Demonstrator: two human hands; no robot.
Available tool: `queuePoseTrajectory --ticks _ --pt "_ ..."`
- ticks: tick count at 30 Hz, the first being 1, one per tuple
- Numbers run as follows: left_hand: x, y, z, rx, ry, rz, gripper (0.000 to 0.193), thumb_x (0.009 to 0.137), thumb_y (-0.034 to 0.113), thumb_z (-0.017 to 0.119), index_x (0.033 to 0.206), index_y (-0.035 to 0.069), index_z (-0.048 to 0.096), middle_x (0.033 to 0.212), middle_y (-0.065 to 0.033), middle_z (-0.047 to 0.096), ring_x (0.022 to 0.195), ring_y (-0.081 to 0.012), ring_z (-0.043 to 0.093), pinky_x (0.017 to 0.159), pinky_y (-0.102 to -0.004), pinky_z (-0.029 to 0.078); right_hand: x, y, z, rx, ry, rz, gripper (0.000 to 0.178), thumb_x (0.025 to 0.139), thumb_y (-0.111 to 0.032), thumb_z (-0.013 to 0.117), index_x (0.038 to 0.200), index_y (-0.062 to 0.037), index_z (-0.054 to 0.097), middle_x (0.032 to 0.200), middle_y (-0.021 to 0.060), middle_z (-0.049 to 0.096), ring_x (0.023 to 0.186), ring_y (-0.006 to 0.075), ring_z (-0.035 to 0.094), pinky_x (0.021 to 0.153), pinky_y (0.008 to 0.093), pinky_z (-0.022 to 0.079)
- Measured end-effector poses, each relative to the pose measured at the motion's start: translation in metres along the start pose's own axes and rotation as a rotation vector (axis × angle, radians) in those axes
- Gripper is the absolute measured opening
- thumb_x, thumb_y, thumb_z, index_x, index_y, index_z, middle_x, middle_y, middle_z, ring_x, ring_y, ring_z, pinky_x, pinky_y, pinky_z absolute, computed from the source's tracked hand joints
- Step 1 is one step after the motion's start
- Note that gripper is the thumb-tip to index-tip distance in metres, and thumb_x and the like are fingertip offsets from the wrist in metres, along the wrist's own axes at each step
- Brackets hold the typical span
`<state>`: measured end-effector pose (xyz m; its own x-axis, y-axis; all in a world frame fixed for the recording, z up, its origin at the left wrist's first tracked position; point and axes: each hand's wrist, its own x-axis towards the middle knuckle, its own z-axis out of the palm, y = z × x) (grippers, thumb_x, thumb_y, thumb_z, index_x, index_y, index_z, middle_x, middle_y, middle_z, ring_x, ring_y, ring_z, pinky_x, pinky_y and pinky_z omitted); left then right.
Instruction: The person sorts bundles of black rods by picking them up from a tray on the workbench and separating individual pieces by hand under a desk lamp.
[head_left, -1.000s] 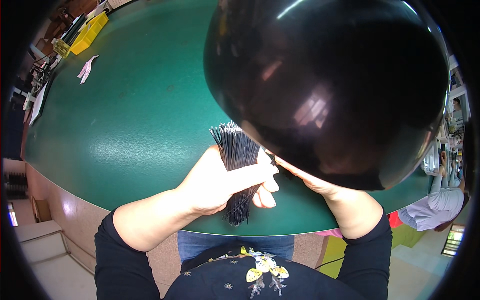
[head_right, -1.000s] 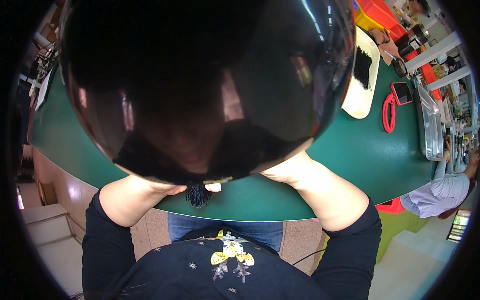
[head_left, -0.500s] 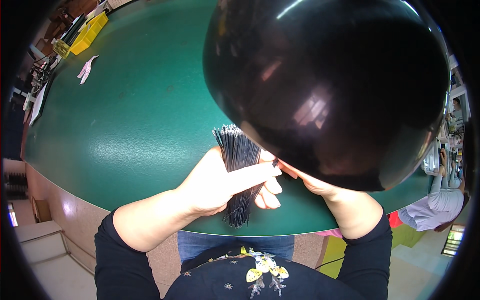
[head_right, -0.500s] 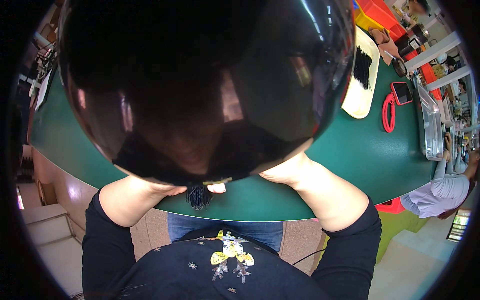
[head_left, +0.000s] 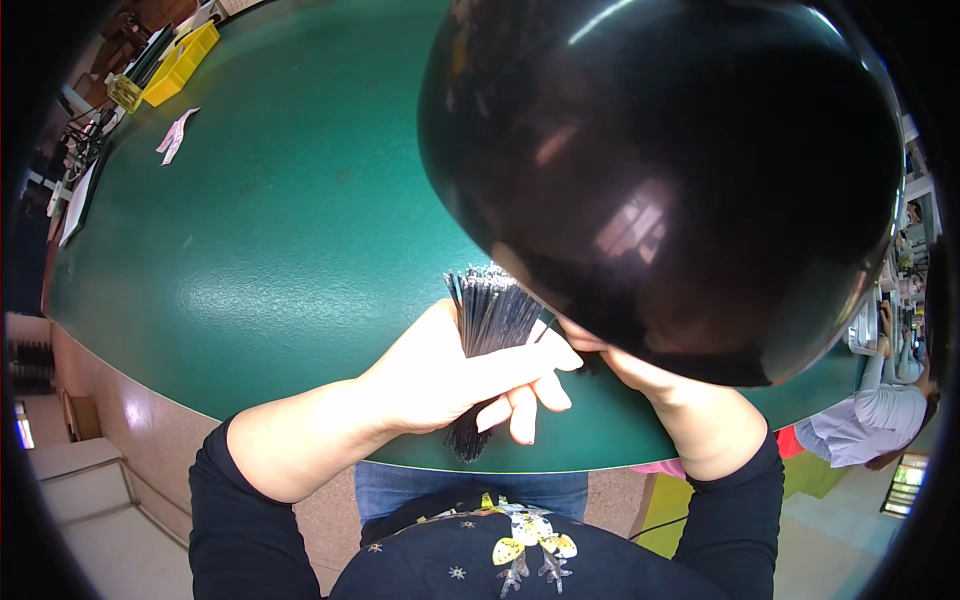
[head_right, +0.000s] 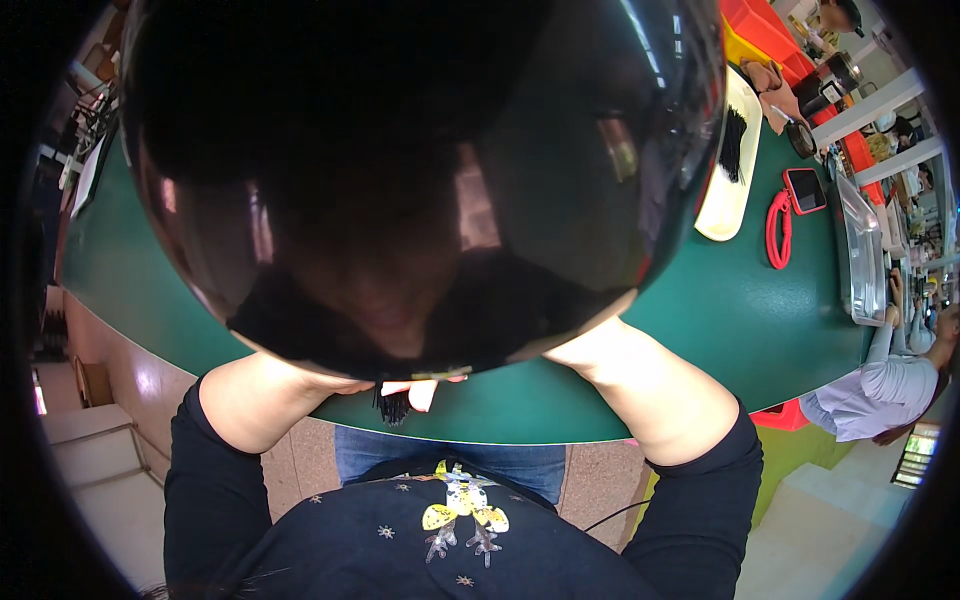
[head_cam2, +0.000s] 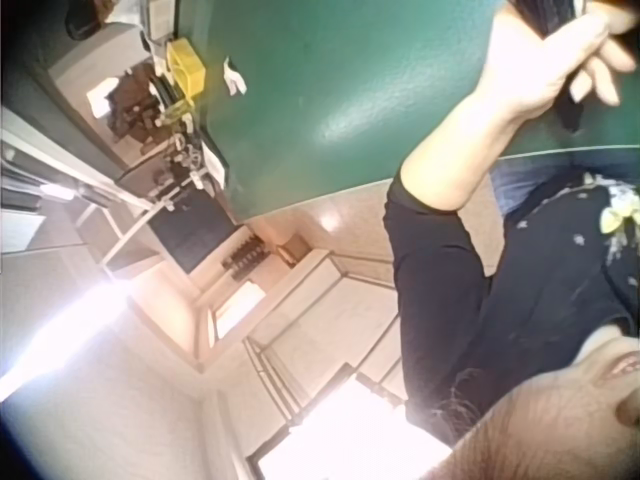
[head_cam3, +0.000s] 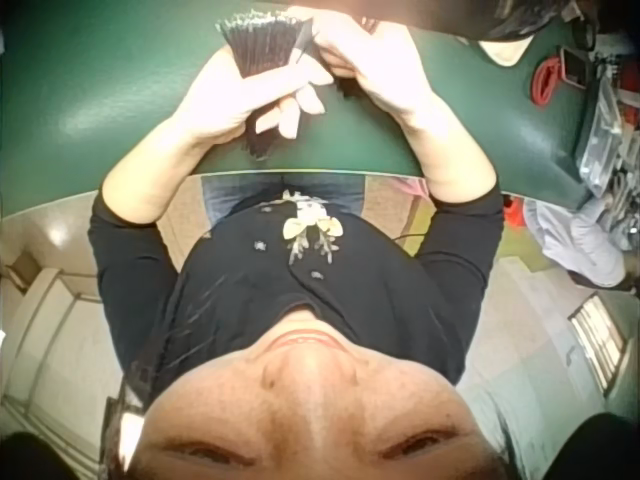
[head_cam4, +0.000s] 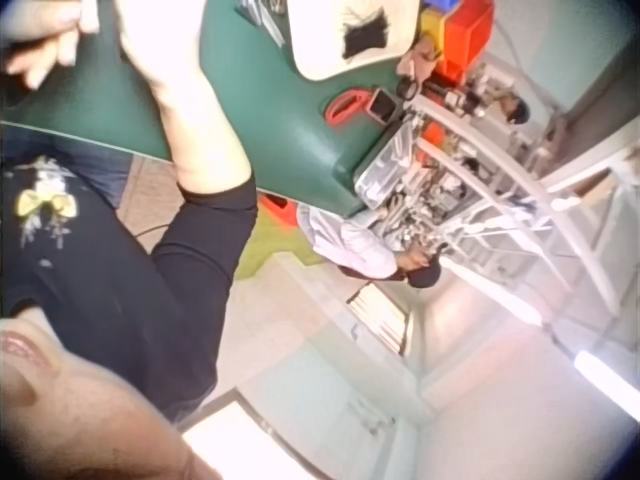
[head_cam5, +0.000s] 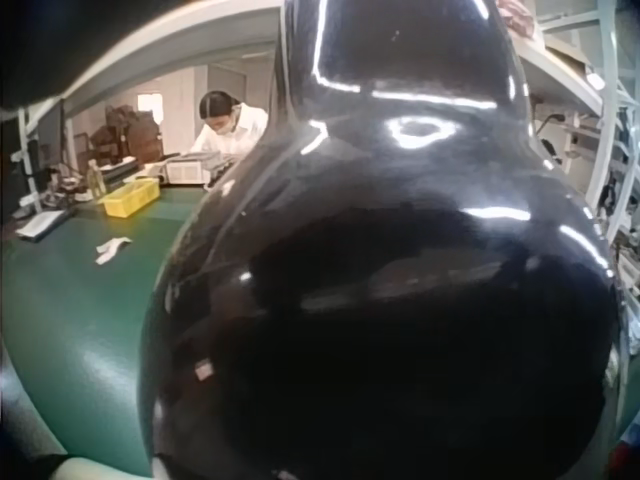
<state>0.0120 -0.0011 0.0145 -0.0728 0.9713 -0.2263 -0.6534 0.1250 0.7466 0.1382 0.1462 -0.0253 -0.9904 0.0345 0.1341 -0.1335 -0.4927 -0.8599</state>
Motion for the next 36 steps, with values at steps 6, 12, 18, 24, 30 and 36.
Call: queuePoseTrajectory --ticks 6,12,18,24,30,36 --pt "0.003 -0.003 0.0 0.082 0.114 -0.052 0.015 0.078 0.012 0.05 0.078 -0.003 0.054 0.06 -0.0104 0.056 0.044 -0.0107 0.051 0.04 -0.0177 0.039 0.013 -0.002 0.003 0.012 0.013 -0.008 0.041 0.07 -0.006 0.056 0.107 0.0018 0.04 0.094 0.0144 0.049 0.08 0.0209 0.051 0.072 0.0296 0.043" --pt "0.004 -0.006 -0.003 0.019 0.182 -0.026 0.015 0.078 0.011 0.051 0.07 -0.002 0.052 0.055 -0.0077 0.052 0.045 -0.0119 0.051 0.041 -0.0206 0.041 0.012 -0.001 0.006 0.037 0.013 -0.007 0.04 0.071 -0.006 0.056 0.107 0.0018 0.04 0.092 0.0145 0.049 0.079 0.0209 0.051 0.071 0.0296 0.043" --pt "0.003 -0.007 -0.001 -0.068 0.199 0.023 0.014 0.077 0.012 0.052 0.071 -0.001 0.051 0.059 -0.0082 0.052 0.048 -0.0136 0.053 0.044 -0.0216 0.044 0.004 -0.005 0.004 0.057 0.009 -0.004 0.039 0.072 -0.006 0.055 0.107 0.0018 0.04 0.091 0.0146 0.049 0.078 0.0209 0.052 0.071 0.0296 0.044" --pt "0.005 -0.008 -0.002 0.011 0.117 0.032 0.015 0.078 0.012 0.051 0.07 -0.001 0.051 0.059 -0.0084 0.052 0.048 -0.0137 0.053 0.044 -0.0216 0.043 0.006 -0.008 0.006 0.074 0.013 -0.007 0.038 0.072 -0.006 0.054 0.107 0.0018 0.04 0.09 0.0147 0.049 0.077 0.0209 0.052 0.07 0.0297 0.044" --pt "0.004 -0.006 -0.002 0.017 0.115 0.01 0.015 0.078 0.012 0.051 0.07 -0.001 0.051 0.06 -0.0087 0.053 0.048 -0.0139 0.053 0.044 -0.0215 0.043 0.005 -0.01 0.009 0.091 0.017 -0.005 0.037 0.073 -0.007 0.053 0.107 0.0018 0.04 0.089 0.0148 0.05 0.076 0.0209 0.052 0.07 0.0297 0.044" --pt "0.002 -0.006 -0.002 -0.084 0.149 -0.007 0.014 0.078 0.012 0.051 0.079 -0.002 0.05 0.062 -0.0094 0.053 0.049 -0.0151 0.054 0.044 -0.0219 0.044 0.001 -0.013 0.009 0.111 0.009 -0.005 0.036 0.073 -0.007 0.053 0.106 0.0018 0.04 0.088 0.0149 0.05 0.075 0.0209 0.052 0.069 0.0297 0.044"
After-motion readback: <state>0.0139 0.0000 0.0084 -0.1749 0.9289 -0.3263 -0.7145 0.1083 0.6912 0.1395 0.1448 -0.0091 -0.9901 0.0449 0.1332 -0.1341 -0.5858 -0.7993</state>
